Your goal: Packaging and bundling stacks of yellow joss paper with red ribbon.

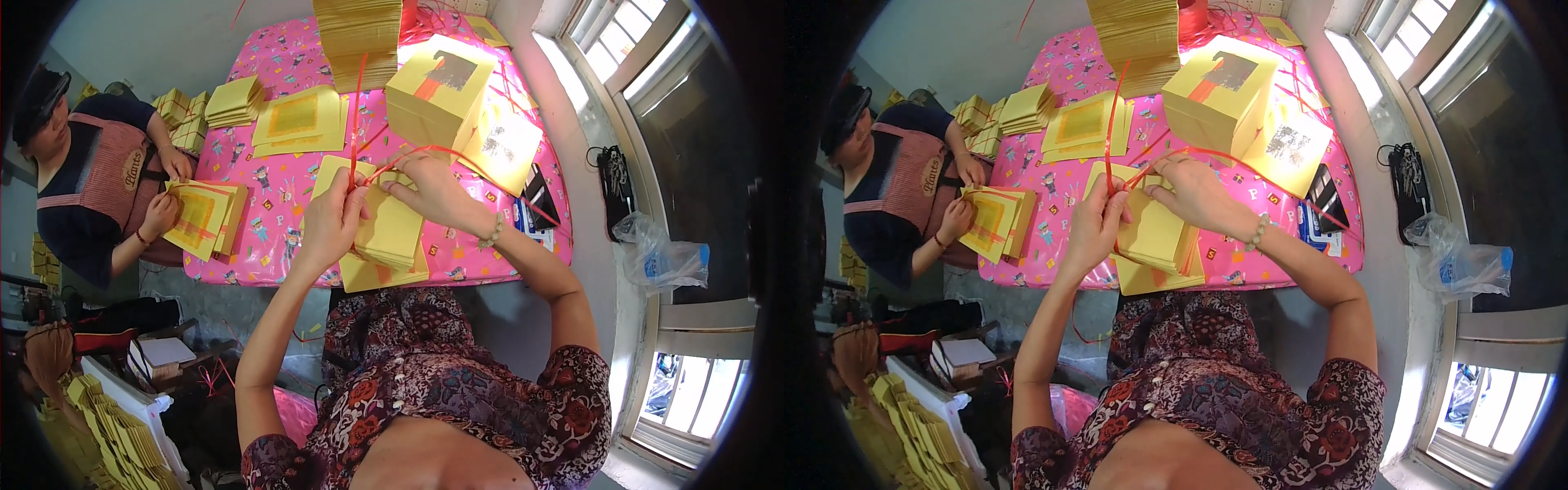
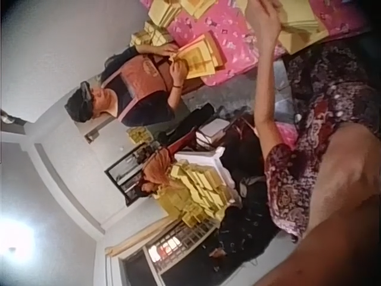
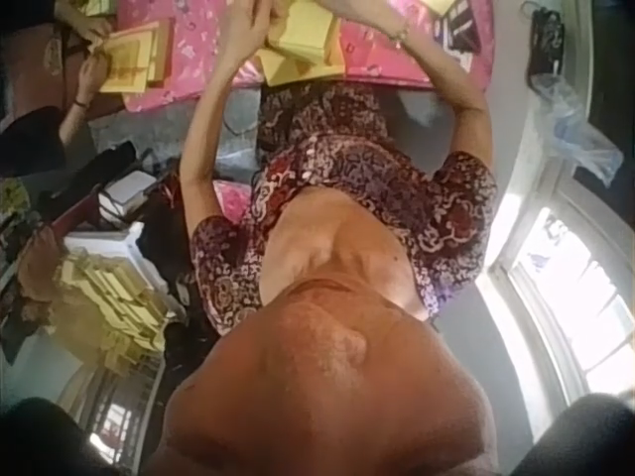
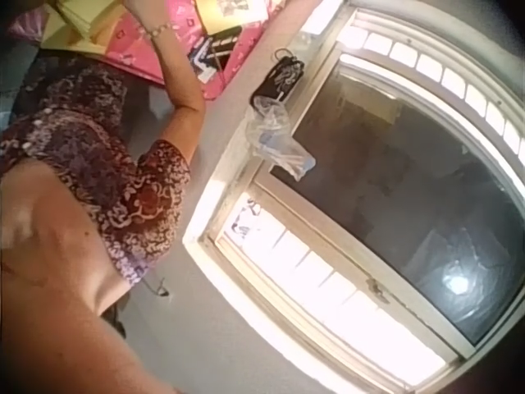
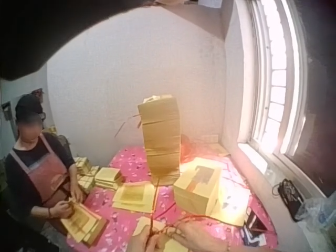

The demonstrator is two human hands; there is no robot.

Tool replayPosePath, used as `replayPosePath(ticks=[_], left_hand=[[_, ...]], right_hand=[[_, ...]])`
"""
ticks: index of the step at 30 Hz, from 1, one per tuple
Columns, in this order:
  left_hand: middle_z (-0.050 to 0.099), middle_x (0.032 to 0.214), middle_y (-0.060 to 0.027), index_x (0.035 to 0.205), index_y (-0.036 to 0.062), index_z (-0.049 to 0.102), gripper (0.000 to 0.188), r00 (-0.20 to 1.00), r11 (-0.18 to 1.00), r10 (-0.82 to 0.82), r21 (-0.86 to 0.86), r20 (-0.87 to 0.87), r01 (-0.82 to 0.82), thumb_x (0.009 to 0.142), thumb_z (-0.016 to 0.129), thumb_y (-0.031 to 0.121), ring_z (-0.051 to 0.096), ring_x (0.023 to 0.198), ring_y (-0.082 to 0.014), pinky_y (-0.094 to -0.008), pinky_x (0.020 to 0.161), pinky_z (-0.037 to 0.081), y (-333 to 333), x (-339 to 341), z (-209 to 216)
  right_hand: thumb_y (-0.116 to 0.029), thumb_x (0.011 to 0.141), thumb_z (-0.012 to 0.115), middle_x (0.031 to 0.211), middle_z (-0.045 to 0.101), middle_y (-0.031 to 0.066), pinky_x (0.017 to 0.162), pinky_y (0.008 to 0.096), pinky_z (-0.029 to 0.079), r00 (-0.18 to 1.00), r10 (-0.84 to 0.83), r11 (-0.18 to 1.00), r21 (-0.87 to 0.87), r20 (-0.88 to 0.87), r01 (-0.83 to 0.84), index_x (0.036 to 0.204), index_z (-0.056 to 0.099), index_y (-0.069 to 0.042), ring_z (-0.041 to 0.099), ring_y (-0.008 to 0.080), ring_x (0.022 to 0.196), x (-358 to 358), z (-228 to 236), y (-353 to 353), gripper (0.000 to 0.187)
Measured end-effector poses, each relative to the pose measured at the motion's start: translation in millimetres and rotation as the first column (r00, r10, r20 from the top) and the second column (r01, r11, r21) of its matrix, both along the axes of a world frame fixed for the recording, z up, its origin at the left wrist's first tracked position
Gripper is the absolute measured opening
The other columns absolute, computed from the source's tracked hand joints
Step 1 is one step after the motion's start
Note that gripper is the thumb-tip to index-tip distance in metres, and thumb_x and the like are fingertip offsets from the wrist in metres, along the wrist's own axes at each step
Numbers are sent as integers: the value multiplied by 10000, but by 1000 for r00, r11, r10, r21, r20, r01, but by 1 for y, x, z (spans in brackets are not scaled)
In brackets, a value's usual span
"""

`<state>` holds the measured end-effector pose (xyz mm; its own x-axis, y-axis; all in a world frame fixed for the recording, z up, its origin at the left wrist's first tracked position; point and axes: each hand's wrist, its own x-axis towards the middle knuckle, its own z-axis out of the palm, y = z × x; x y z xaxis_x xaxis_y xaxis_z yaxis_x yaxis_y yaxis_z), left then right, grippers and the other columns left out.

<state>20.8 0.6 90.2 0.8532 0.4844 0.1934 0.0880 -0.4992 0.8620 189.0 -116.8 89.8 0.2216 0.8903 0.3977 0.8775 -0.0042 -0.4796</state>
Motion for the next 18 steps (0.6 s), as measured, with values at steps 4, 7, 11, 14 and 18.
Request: replayPosePath(ticks=[4, 7, 11, 14, 18], left_hand=[[587, 690, -45, 1000, 24, 500, 85, 984, 951, 22, 300, 178, -75, 1003, 471, 103, 603, 644, -113, -279, 585, 467, -3, 3, -16], [597, 680, -76, 973, 38, 501, 80, 976, 995, 56, 68, 212, -72, 984, 501, 117, 618, 606, -201, -322, 562, 458, 0, 5, -20], [590, 669, -66, 978, 40, 497, 75, 985, 1000, 16, -9, 174, -15, 987, 491, 114, 605, 597, -183, -309, 566, 455, 4, 2, -17], [579, 665, -59, 972, 40, 488, 77, 984, 994, 10, -106, 179, 9, 989, 487, 115, 593, 592, -162, -298, 567, 451, 9, 5, -20], [594, 670, -83, 1027, 29, 526, 99, 991, 999, 22, 34, 131, -26, 977, 484, 103, 612, 615, -242, -352, 575, 461, 1, 7, -12]], right_hand=[[-205, 836, 687, 1003, 657, 198, 836, 412, 503, 999, -45, 997, -64, 0, 44, 1047, 643, 9, 620, 338, 987, -12, -5, -5, 303], [-188, 850, 689, 920, 644, 190, 835, 430, 485, 993, -60, 994, 98, 97, 50, 1037, 641, 5, 611, 351, 945, -14, -12, -4, 273], [-193, 845, 689, 974, 649, 177, 838, 419, 489, 999, 4, 997, 72, 53, -8, 1071, 642, -14, 615, 329, 964, -7, -2, -3, 293], [-195, 848, 677, 1031, 652, 158, 831, 406, 495, 997, 67, 989, 131, -32, -63, 1066, 653, -23, 621, 308, 980, -12, 26, 4, 279], [-201, 881, 648, 1058, 622, 131, 791, 399, 492, 904, 261, 963, 156, -338, -220, 1056, 666, -35, 620, 298, 969, -14, 30, 12, 242]])
